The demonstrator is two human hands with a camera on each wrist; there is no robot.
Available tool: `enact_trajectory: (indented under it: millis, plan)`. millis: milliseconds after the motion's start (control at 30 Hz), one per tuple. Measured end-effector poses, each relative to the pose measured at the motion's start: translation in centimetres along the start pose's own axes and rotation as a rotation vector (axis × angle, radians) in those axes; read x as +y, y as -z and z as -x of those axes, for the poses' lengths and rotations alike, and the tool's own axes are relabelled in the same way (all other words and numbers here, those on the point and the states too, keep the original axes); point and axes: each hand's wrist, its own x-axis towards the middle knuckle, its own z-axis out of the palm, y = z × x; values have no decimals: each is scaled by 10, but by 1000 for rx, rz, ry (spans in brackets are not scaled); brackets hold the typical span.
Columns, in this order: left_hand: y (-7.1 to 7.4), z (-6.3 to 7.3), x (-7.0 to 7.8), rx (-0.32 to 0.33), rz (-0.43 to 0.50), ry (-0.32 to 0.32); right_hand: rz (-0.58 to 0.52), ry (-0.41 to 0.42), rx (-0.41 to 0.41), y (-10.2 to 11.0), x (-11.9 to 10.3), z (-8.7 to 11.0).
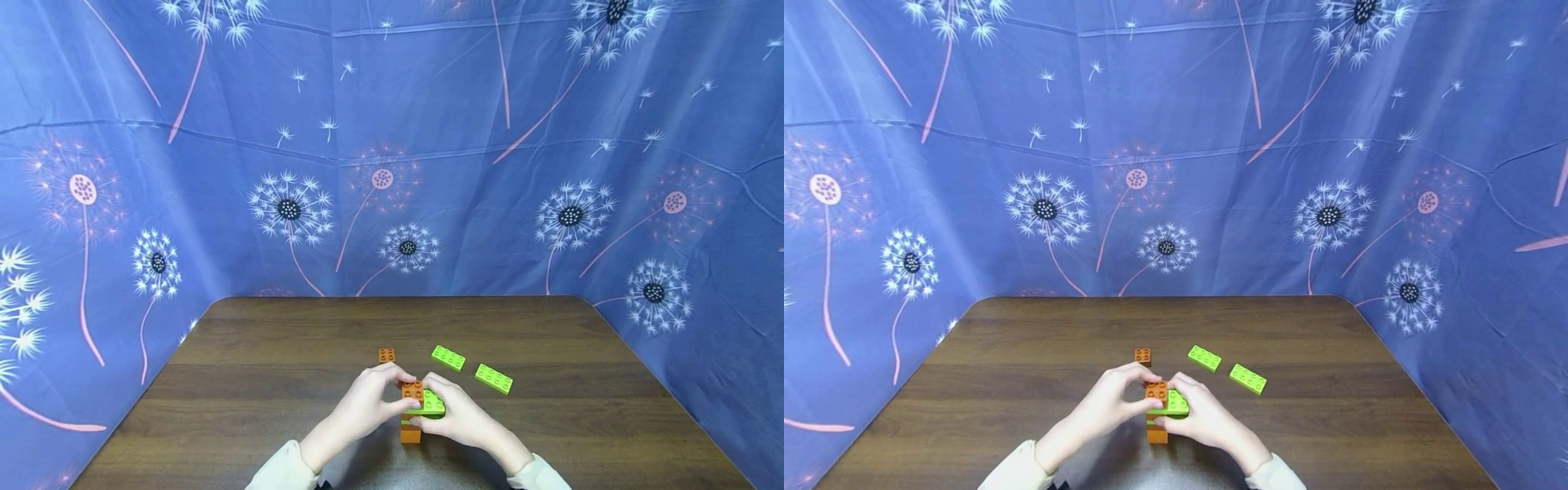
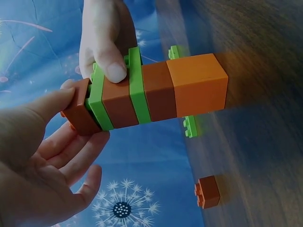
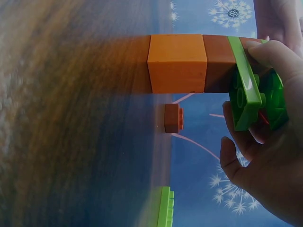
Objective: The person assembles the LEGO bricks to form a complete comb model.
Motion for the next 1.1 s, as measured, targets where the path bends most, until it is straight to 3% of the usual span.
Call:
enact_trajectory:
  millis: [200, 567, 1100]
  plan:
    - [-1, 1, -1, 10, -6, -22, -3, 1, 0, 0, 1, 0]
    - [-1, 1, 1, 21, -46, -3, 7, 18, 12, 0, 1, -1]
    - [-3, 3, -4, 19, 36, 25, 5, -2, -6, 0, 2, -1]
